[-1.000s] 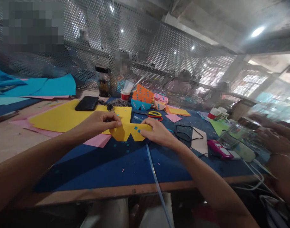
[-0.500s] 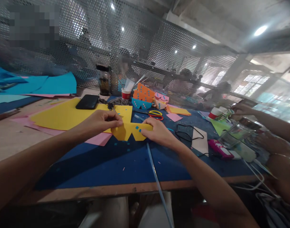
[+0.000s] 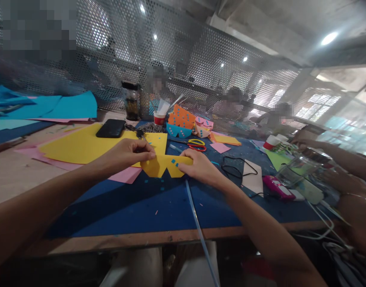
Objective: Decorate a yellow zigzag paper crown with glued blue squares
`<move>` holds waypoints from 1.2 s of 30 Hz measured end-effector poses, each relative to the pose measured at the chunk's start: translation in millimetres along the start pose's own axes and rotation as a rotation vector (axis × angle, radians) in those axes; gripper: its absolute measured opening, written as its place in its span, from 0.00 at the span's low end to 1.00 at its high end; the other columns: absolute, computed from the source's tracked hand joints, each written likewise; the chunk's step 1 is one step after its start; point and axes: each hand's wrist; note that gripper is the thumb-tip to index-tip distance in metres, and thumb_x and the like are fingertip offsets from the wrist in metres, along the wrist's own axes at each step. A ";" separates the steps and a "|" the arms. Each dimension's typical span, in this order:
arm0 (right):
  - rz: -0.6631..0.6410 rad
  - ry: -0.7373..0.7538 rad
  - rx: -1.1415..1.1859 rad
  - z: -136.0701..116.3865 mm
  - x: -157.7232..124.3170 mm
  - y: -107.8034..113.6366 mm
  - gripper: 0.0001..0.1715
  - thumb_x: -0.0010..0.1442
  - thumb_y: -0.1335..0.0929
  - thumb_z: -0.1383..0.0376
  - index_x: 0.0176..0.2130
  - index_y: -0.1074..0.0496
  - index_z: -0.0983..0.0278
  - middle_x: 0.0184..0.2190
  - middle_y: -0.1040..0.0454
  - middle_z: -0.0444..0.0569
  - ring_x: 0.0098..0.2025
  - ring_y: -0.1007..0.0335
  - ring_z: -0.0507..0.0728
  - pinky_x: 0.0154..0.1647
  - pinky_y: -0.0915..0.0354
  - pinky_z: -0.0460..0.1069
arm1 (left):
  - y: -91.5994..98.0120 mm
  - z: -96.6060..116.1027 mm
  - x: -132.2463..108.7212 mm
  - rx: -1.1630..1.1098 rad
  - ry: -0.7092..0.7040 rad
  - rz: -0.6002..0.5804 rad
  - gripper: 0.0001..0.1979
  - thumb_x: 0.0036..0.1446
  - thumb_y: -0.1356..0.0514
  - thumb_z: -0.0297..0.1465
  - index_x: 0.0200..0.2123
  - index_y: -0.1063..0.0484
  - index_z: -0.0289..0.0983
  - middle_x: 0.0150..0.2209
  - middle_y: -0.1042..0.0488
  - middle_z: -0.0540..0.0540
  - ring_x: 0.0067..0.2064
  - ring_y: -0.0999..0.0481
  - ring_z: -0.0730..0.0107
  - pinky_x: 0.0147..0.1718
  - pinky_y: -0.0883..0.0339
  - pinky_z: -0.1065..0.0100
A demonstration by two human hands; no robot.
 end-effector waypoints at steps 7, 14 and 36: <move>-0.003 -0.002 -0.001 -0.8 -0.4 0.2 0.03 0.56 0.29 0.66 0.32 0.28 0.62 0.33 0.25 0.46 0.37 0.31 0.55 0.37 0.41 0.48 | 0.0 -1.4 0.3 -0.011 0.002 -0.009 0.15 0.54 0.30 0.47 0.32 0.19 0.40 0.30 0.21 0.50 0.32 0.25 0.69 0.29 0.35 0.71; -0.007 0.008 0.013 1.6 -0.4 0.0 0.04 0.56 0.29 0.64 0.32 0.28 0.63 0.34 0.25 0.45 0.36 0.32 0.54 0.36 0.42 0.48 | -0.3 -0.6 -0.4 -0.010 0.002 -0.001 0.15 0.54 0.30 0.46 0.32 0.19 0.40 0.30 0.21 0.49 0.33 0.25 0.68 0.30 0.34 0.71; -0.020 -0.005 0.024 -0.9 -1.6 0.1 0.04 0.56 0.29 0.65 0.32 0.28 0.62 0.33 0.25 0.45 0.36 0.32 0.55 0.37 0.41 0.48 | 0.1 -0.3 -0.4 0.009 -0.026 0.003 0.16 0.54 0.30 0.47 0.32 0.19 0.40 0.30 0.21 0.48 0.32 0.25 0.67 0.28 0.33 0.70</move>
Point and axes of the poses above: each hand's wrist, its own x-axis towards the middle knuckle, its own y-axis out of the back of the hand, z = x × y
